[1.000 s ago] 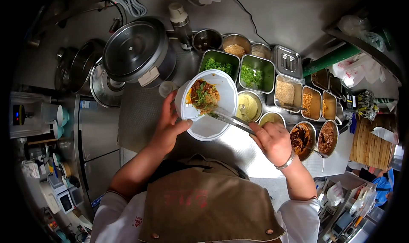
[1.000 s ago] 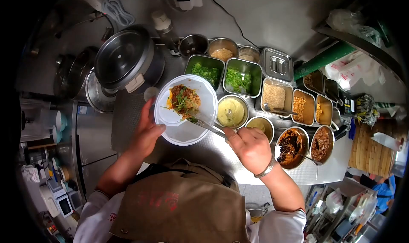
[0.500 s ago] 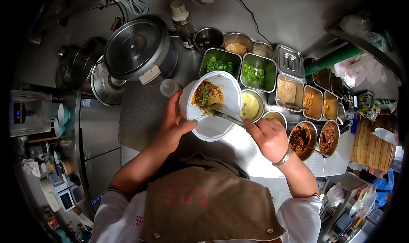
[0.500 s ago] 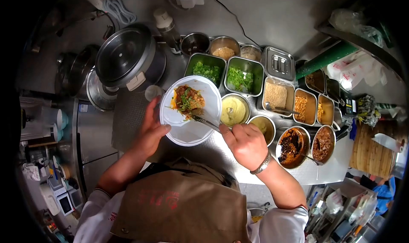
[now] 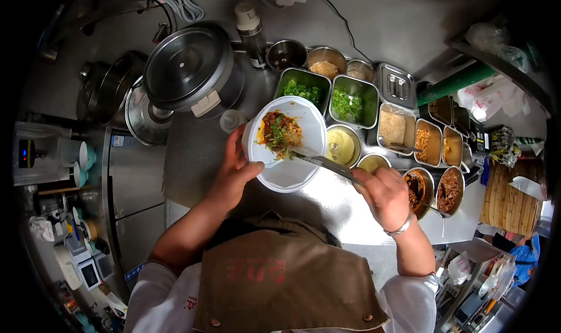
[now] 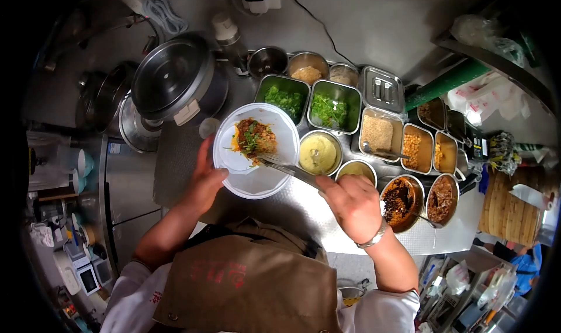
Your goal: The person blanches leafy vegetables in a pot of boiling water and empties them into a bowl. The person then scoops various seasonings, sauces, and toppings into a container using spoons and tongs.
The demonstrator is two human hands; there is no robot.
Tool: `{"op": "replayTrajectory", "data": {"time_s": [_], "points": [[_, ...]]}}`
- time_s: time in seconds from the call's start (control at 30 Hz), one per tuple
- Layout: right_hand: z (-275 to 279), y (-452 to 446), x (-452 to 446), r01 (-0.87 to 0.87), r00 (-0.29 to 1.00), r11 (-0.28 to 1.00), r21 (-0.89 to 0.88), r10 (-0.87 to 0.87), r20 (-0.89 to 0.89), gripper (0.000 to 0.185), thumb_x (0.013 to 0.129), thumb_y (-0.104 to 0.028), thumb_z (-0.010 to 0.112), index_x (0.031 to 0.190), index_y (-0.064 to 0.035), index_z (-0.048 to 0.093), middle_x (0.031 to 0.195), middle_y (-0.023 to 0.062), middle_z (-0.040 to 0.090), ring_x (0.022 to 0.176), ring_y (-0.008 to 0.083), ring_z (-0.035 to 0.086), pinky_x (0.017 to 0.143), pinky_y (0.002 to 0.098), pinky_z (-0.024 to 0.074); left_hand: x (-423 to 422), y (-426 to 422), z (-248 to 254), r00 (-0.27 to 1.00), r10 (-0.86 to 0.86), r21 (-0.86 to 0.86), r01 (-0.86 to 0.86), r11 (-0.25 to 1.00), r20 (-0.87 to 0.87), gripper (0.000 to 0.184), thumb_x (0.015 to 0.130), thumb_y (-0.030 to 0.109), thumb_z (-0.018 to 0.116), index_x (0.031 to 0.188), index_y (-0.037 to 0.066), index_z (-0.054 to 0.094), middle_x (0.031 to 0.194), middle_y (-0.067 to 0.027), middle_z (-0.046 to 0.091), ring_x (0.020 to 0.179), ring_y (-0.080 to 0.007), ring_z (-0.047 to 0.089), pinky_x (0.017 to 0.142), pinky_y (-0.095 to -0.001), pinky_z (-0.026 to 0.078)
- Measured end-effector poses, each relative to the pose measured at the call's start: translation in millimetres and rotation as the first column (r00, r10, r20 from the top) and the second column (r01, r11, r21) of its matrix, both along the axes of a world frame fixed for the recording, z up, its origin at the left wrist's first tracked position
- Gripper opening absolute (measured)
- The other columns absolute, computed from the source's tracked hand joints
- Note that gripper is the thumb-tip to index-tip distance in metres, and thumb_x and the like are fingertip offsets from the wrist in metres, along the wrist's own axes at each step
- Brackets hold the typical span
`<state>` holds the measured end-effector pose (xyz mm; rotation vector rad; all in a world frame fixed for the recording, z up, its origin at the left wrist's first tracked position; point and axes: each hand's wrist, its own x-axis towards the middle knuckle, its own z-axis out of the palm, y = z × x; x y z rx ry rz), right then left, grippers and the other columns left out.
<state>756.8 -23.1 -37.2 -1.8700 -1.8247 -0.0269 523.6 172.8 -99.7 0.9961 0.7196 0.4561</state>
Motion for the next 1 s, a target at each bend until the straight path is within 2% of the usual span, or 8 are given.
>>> {"op": "replayTrajectory", "data": {"time_s": [0.13, 0.3, 0.43, 0.57, 0.63, 0.77, 0.83, 1.0], "points": [[12, -11, 14, 0.190, 0.975, 0.981, 0.048, -0.183, -0.126, 0.028, 0.072, -0.007, 0.071, 0.099, -0.0058, 0.065, 0.067, 0.0086, 0.052, 0.060, 0.0252, 0.052, 0.055, 0.0352, 0.0426, -1, 3, -1, 0.999, 0.043, -0.030, -0.043, 0.999, -0.002, 0.088, 0.073, 0.008, 0.062, 0.145, 0.015, 0.012, 0.137, -0.0109, 0.032, 0.124, -0.0235, 0.036, 0.099, -0.0415, 0.036], [2, -9, 43, 0.383, 0.920, 0.917, 0.107, -0.370, -0.127, 0.026, 0.076, -0.004, 0.067, 0.102, -0.0041, 0.064, 0.071, 0.0115, 0.054, 0.061, 0.0269, 0.054, 0.056, 0.0358, 0.0437, -2, 9, -6, 0.999, 0.022, -0.045, -0.021, 0.999, 0.023, 0.086, 0.075, 0.006, 0.061, 0.145, 0.020, 0.013, 0.136, -0.0091, 0.033, 0.122, -0.0223, 0.038, 0.095, -0.0403, 0.041], [-48, -1, 75, 0.453, 0.888, 0.891, -0.042, -0.455, -0.064, 0.031, 0.077, -0.004, 0.066, 0.108, -0.0056, 0.061, 0.078, 0.0149, 0.057, 0.069, 0.0332, 0.057, 0.059, 0.0383, 0.0454, 2, 8, 1, 0.999, 0.020, -0.074, -0.018, 0.997, 0.031, 0.085, 0.075, 0.006, 0.060, 0.145, 0.019, 0.013, 0.135, -0.0096, 0.034, 0.120, -0.0223, 0.040, 0.094, -0.0400, 0.041], [-44, -6, 66, 0.497, 0.863, 0.868, 0.008, -0.494, -0.107, 0.033, 0.077, -0.005, 0.067, 0.109, -0.0056, 0.061, 0.078, 0.0142, 0.058, 0.065, 0.0274, 0.058, 0.059, 0.0355, 0.0464, 0, 10, 5, 1.000, 0.010, -0.062, -0.009, 0.998, 0.027, 0.085, 0.075, 0.005, 0.060, 0.145, 0.016, 0.013, 0.134, -0.0108, 0.035, 0.121, -0.0225, 0.040, 0.094, -0.0397, 0.041], [-26, -6, 51, 0.466, 0.861, 0.883, 0.055, -0.438, -0.259, 0.029, 0.078, -0.007, 0.068, 0.107, -0.0047, 0.064, 0.074, 0.0116, 0.057, 0.062, 0.0240, 0.056, 0.057, 0.0315, 0.0453, 3, 9, 6, 0.999, 0.034, -0.064, -0.033, 0.997, 0.019, 0.085, 0.075, 0.004, 0.061, 0.145, 0.014, 0.013, 0.133, -0.0110, 0.036, 0.120, -0.0225, 0.041, 0.095, -0.0391, 0.040], [-9, -7, 26, 0.160, 0.983, 0.987, -0.012, -0.160, -0.094, 0.031, 0.074, -0.014, 0.071, 0.104, -0.0056, 0.065, 0.064, 0.0070, 0.050, 0.059, 0.0215, 0.052, 0.054, 0.0330, 0.0431, 5, 6, 3, 1.000, 0.014, 0.026, -0.014, 1.000, 0.014, 0.090, 0.071, 0.004, 0.063, 0.145, 0.011, 0.012, 0.140, -0.0123, 0.029, 0.125, -0.0259, 0.034, 0.104, -0.0411, 0.029], [-8, 1, 14, 0.051, 0.999, 0.999, 0.017, -0.051, -0.004, 0.031, 0.071, -0.013, 0.072, 0.101, -0.0059, 0.065, 0.064, 0.0053, 0.049, 0.059, 0.0221, 0.052, 0.055, 0.0342, 0.0427, 5, 4, 4, 1.000, -0.016, 0.071, 0.015, 0.997, 0.012, 0.089, 0.072, 0.002, 0.059, 0.146, 0.012, 0.011, 0.140, -0.0120, 0.031, 0.127, -0.0242, 0.034, 0.104, -0.0385, 0.029], [-19, 12, -7, 0.057, 0.997, 0.998, 0.017, -0.057, 0.047, 0.035, 0.069, -0.012, 0.071, 0.103, -0.0070, 0.064, 0.067, 0.0039, 0.049, 0.060, 0.0215, 0.053, 0.058, 0.0342, 0.0441, 9, 1, 12, 1.000, -0.019, 0.076, 0.017, 0.997, 0.022, 0.092, 0.070, 0.006, 0.065, 0.145, 0.008, 0.012, 0.142, -0.0135, 0.027, 0.128, -0.0268, 0.031, 0.106, -0.0419, 0.024]]}}
